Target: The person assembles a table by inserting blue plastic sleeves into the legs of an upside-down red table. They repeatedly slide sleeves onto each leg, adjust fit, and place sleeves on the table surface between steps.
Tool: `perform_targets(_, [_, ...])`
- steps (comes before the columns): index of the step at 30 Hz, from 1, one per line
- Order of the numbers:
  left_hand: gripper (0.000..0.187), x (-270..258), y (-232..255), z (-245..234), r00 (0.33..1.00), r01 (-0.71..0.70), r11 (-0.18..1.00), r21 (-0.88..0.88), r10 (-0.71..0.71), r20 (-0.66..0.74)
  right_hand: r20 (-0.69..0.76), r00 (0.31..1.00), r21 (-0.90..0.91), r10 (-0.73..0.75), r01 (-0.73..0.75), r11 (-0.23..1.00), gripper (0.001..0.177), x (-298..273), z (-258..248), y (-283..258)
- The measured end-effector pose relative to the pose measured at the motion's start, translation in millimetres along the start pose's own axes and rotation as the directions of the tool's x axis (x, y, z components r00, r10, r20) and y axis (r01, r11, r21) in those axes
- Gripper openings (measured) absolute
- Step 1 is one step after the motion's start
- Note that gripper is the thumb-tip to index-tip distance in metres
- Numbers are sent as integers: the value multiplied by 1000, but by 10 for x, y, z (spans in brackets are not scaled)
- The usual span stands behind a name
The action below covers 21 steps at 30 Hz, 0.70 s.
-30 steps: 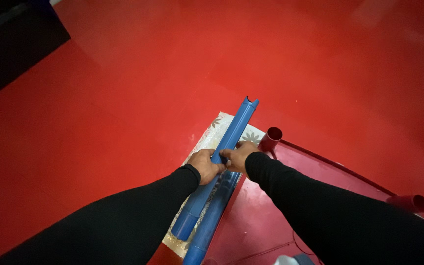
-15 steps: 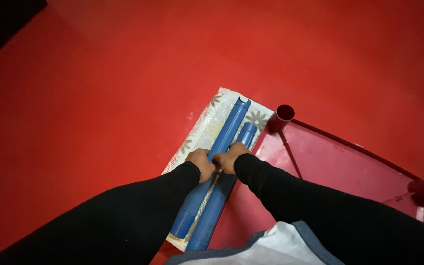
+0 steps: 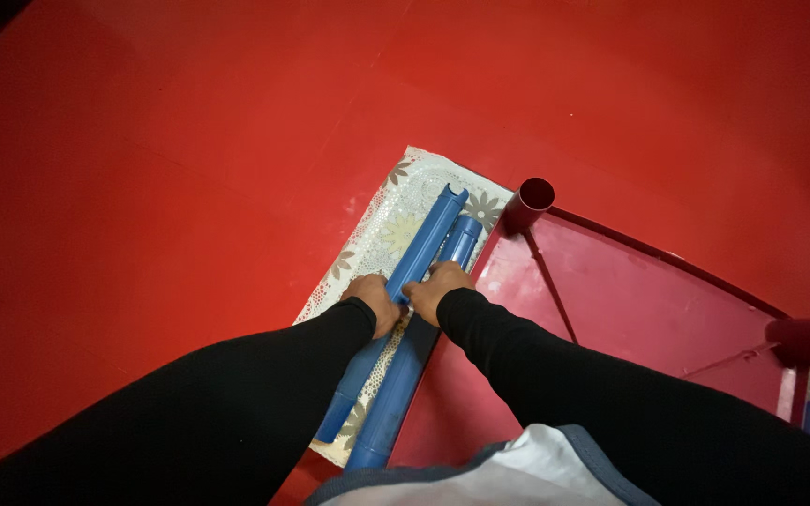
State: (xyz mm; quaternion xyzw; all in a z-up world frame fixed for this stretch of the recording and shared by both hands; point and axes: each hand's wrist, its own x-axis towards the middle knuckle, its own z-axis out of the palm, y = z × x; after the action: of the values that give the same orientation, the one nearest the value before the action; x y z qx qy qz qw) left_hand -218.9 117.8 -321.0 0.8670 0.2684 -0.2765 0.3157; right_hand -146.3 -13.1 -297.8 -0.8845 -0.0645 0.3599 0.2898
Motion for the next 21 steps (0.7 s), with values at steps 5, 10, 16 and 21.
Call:
perform_targets(5, [64,-44,-6,-11,999,47,998,48,-48,19,29,998,74,62,-64,995,42,-119,-61,6])
perform_targets(10, [69,-16,-123,58,999,29,999,22,-29,20,-40,998,76,44,-41,996,53,-163,-40,73])
perform_targets(16, [69,56,-195,181,999,-40,998,58,41,-3,-32,993,31,111,-110,993,72,-188,-51,189])
perform_targets(21, [73,14,-179,136,1000,-21,998,67,20,13,-103,994,-80,33,-41,996,70,-247,-59,245])
